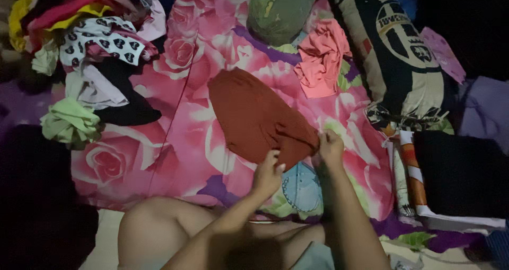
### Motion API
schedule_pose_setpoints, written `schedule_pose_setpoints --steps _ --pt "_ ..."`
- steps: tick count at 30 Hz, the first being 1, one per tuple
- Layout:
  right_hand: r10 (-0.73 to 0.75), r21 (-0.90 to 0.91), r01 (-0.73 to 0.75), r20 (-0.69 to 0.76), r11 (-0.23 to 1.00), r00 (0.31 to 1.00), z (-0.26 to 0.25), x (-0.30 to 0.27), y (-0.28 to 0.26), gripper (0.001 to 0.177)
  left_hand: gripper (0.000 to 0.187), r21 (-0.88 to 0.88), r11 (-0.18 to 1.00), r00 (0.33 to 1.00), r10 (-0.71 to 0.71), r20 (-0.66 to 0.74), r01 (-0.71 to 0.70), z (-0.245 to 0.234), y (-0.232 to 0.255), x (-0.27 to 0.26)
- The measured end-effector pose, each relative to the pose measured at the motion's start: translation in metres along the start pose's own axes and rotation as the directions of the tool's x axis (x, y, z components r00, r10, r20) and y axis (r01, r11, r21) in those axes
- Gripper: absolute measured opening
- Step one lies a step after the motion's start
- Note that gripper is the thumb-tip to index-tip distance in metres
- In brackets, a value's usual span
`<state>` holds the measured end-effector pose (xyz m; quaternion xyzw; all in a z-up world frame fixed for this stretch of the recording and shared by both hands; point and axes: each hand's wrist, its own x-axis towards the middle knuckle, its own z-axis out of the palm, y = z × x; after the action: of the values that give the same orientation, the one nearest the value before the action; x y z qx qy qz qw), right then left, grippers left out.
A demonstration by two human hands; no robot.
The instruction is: The person sits on a bed and folds several pieces of clothing one by one, including a blue graphic shirt, a red shirt, dark shorts, and a white top, placing each folded item into a growing stack.
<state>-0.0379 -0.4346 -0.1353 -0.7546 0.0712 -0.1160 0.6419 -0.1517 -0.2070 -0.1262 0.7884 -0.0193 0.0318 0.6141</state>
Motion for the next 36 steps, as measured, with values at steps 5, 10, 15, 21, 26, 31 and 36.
schedule_pose_setpoints --steps 5,10,15,21,26,31,36 --pt "-0.174 -0.406 0.239 0.191 0.882 0.966 -0.021 -0.044 0.016 0.024 0.031 -0.004 0.995 0.995 -0.102 -0.007 0.102 -0.046 -0.027 -0.041" --pt "-0.188 -0.289 0.314 0.390 0.905 0.902 0.010 -0.116 -0.026 0.048 0.025 -0.085 0.995 0.997 -0.062 -0.042 0.058 -0.088 -0.004 -0.058" --pt "0.000 -0.039 0.015 0.369 0.999 0.930 0.018 -0.080 -0.101 0.037 0.028 -0.111 0.992 0.991 -0.075 -0.107 0.064 -0.119 0.053 -0.018" --pt "-0.006 -0.225 0.118 0.444 0.967 0.896 0.055 -0.049 -0.117 0.054 0.081 0.323 0.853 0.829 0.495 -0.260 -0.409 -0.167 0.054 0.039" --pt "0.174 -0.119 -0.135 0.445 0.984 0.878 0.081 -0.065 -0.070 0.046 0.042 0.182 0.982 0.996 -0.038 -0.078 0.052 -0.179 0.002 0.022" --pt "0.237 -0.345 -0.064 0.489 0.936 0.839 0.065 -0.057 -0.053 0.041 0.049 0.569 0.795 0.958 -0.284 0.042 0.211 -0.194 -0.021 -0.001" --pt "0.147 -0.080 -0.128 0.336 0.989 0.930 0.063 -0.054 -0.090 0.037 0.053 0.234 0.972 0.987 0.000 -0.160 0.038 -0.193 0.017 0.014"
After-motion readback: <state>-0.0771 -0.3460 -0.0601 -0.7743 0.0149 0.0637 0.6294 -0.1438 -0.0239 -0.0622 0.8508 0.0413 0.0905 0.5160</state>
